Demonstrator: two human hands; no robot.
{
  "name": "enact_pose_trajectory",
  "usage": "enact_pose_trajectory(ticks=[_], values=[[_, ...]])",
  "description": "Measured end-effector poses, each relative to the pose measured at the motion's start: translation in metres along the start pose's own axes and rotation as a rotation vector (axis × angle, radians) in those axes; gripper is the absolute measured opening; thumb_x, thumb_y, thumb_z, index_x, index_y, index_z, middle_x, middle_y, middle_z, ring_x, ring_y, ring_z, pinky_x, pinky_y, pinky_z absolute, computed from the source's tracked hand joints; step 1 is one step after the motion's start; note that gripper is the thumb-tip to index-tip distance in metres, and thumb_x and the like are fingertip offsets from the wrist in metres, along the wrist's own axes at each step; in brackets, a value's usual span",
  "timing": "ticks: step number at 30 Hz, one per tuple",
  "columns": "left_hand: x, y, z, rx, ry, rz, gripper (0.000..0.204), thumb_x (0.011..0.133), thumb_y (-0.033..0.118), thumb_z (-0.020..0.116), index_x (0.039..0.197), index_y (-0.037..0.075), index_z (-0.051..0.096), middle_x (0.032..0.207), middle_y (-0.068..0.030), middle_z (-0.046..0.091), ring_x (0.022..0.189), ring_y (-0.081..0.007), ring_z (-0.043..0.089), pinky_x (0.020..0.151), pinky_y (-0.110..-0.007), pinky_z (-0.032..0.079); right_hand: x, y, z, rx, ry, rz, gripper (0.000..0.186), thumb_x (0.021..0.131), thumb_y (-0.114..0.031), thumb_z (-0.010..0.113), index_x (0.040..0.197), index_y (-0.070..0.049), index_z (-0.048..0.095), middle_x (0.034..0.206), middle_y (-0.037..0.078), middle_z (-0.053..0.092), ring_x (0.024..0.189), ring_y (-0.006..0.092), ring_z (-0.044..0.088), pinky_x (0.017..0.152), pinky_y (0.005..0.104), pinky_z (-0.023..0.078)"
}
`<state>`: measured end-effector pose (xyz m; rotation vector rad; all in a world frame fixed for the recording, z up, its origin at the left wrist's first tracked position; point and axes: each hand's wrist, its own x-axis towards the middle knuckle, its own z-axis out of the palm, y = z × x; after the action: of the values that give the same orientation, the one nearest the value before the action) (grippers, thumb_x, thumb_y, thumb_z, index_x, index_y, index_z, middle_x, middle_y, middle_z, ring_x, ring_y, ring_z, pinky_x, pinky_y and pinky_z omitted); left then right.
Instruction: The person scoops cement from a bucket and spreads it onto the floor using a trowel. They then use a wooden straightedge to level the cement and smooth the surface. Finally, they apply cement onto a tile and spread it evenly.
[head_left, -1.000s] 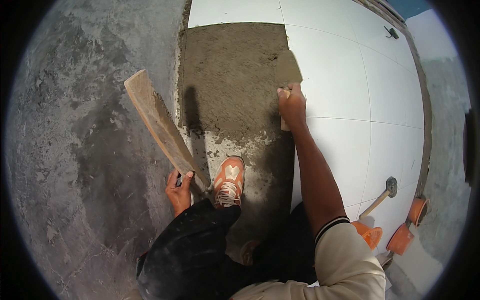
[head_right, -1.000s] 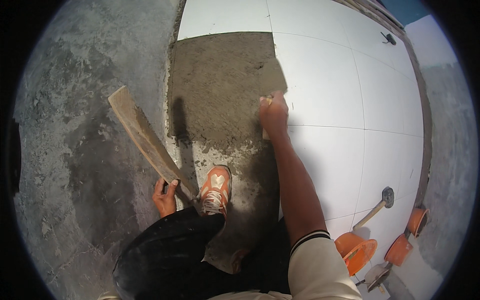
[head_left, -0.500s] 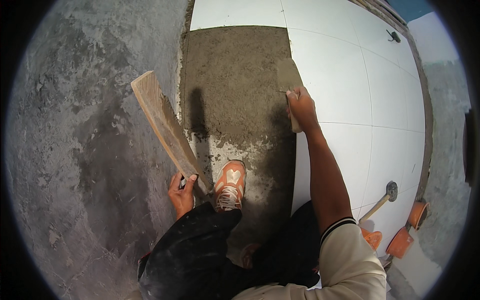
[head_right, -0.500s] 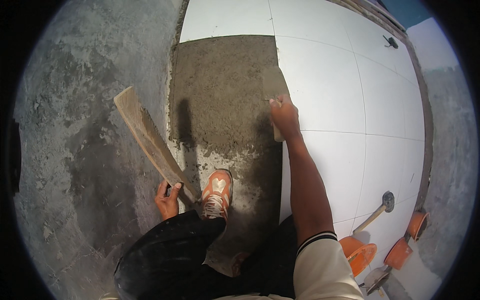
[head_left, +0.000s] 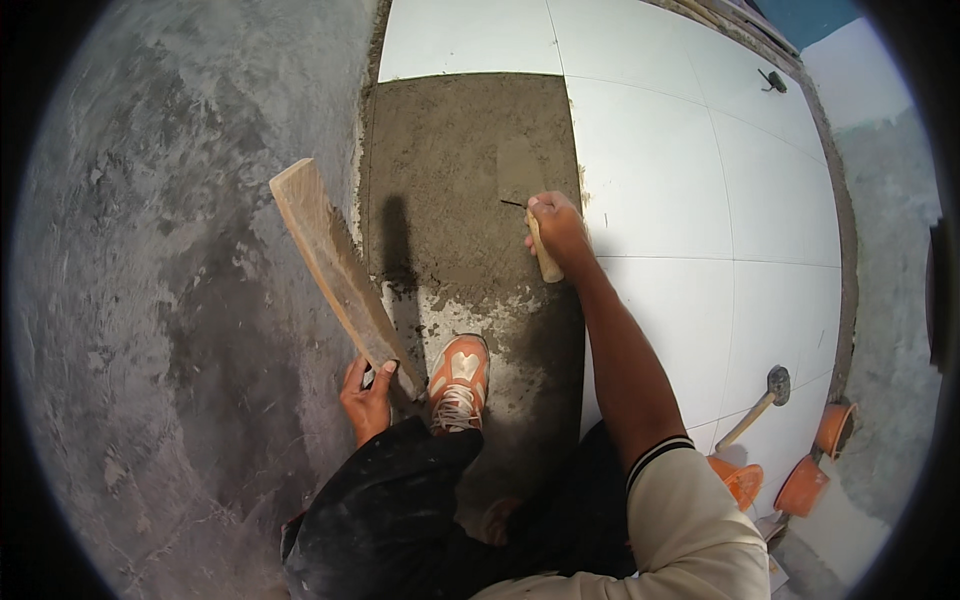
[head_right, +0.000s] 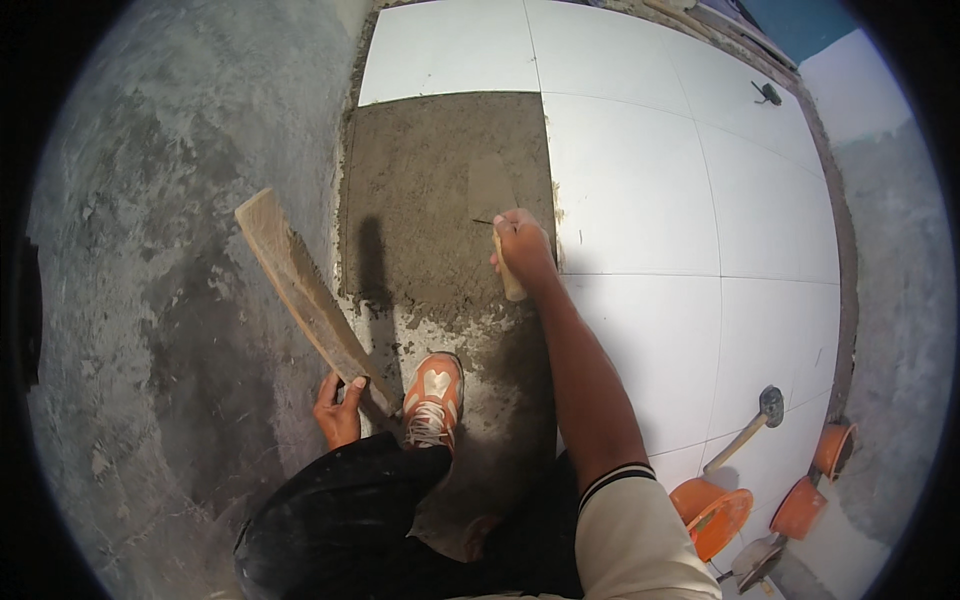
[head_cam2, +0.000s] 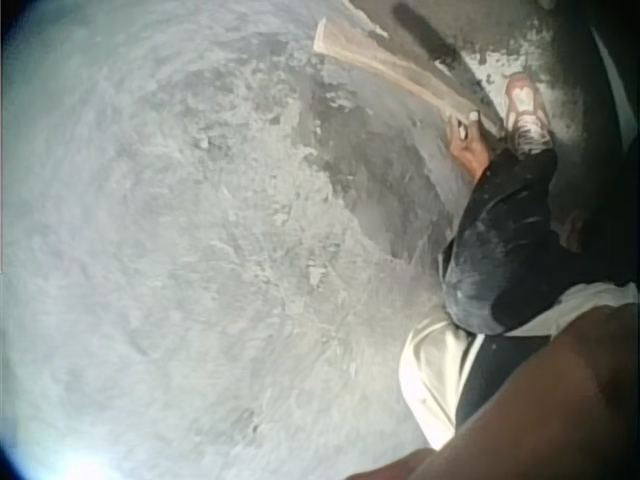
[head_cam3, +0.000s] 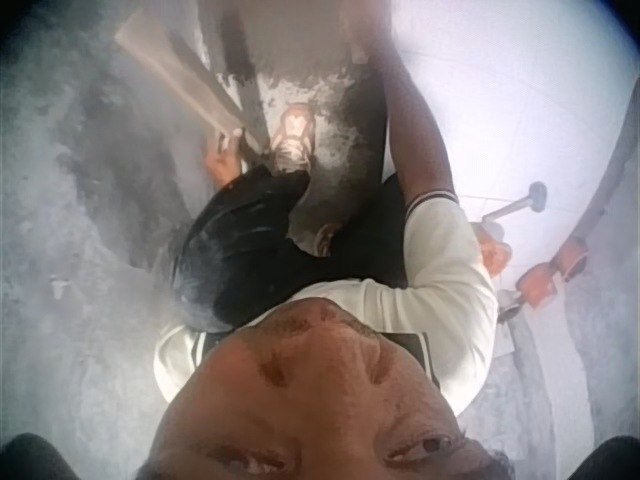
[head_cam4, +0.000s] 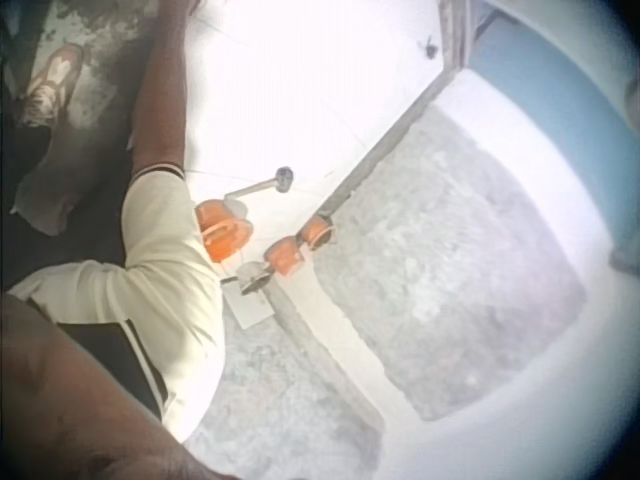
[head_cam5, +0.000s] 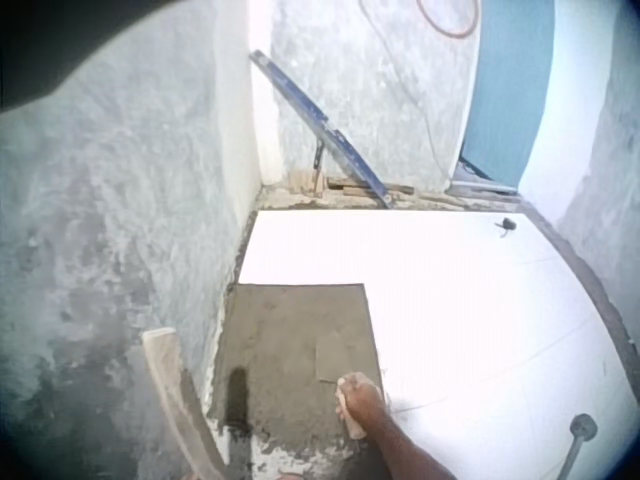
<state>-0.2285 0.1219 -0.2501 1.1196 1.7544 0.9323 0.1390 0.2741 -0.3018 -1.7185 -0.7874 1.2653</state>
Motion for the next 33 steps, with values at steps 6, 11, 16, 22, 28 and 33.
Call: enact_pose_trajectory(ticks=[6, 11, 16, 22, 28, 33], values=[[0.01, 0.005, 0.015, 0.022, -0.045, 0.073, 0.038, 0.096, 0.015, 0.083, 0.127, -0.004, 0.073, 0.116, -0.0097, 0.071, 0.108, -0.0185, 0.064, 0.097, -0.033, 0.05, -0.018, 0.007, -0.013, -0.045, 0.001, 0.019, 0.039, 0.107, -0.031, 0.064, 0.125, 0.003, 0.062, 0.089, 0.015, 0.071, 0.061, 0.0196, 0.069, 0.055, 0.0377, 0.057], [0.026, 0.007, 0.008, -0.018, -0.05, 0.05, 0.039, 0.095, 0.012, 0.082, 0.128, -0.005, 0.072, 0.118, -0.0114, 0.072, 0.109, -0.0198, 0.065, 0.099, -0.034, 0.051, -0.106, -0.004, -0.005, -0.308, -0.184, -0.006, 0.05, 0.101, -0.038, 0.075, 0.129, 0.001, 0.061, 0.091, 0.015, 0.072, 0.063, 0.0179, 0.069, 0.061, 0.0368, 0.056], [0.032, 0.024, 0.029, -0.085, -0.046, 0.067, 0.037, 0.096, 0.011, 0.08, 0.128, -0.007, 0.071, 0.117, -0.0137, 0.072, 0.109, -0.0207, 0.066, 0.098, -0.033, 0.051, -0.166, 0.018, -0.067, -0.738, -0.206, -0.171, 0.053, 0.097, -0.035, 0.078, 0.132, -0.001, 0.059, 0.109, 0.024, 0.074, 0.1, 0.0393, 0.074, 0.088, 0.0486, 0.056], [-0.013, 0.025, -0.007, -0.016, -0.017, -0.031, 0.034, 0.098, 0.009, 0.079, 0.125, -0.009, 0.071, 0.114, -0.0137, 0.071, 0.105, -0.0198, 0.065, 0.095, -0.032, 0.051, -0.221, 0.043, -0.057, -0.616, -0.045, 0.05, 0.052, 0.097, -0.033, 0.077, 0.135, -0.002, 0.058, 0.121, 0.028, 0.072, 0.117, 0.0475, 0.067, 0.099, 0.0524, 0.052], [-0.088, 0.01, -0.058, 0.062, -0.046, -0.168, 0.031, 0.099, 0.009, 0.078, 0.123, -0.008, 0.072, 0.113, -0.0144, 0.071, 0.102, -0.02, 0.066, 0.09, -0.032, 0.052, -0.277, 0.067, -0.018, -0.513, 0.119, 0.297, 0.05, 0.098, -0.031, 0.075, 0.133, 0.0, 0.058, 0.119, 0.029, 0.072, 0.116, 0.0493, 0.067, 0.098, 0.0521, 0.052], [-0.143, -0.01, -0.096, 0.318, -0.101, -0.131, 0.04, 0.093, 0.018, 0.084, 0.126, -0.003, 0.073, 0.112, -0.0169, 0.074, 0.101, -0.0246, 0.072, 0.089, -0.035, 0.056, -0.31, 0.068, -0.009, -0.506, 0.125, 0.225, 0.049, 0.101, -0.029, 0.071, 0.135, 0.002, 0.055, 0.12, 0.031, 0.07, 0.117, 0.0509, 0.065, 0.099, 0.0543, 0.05]])
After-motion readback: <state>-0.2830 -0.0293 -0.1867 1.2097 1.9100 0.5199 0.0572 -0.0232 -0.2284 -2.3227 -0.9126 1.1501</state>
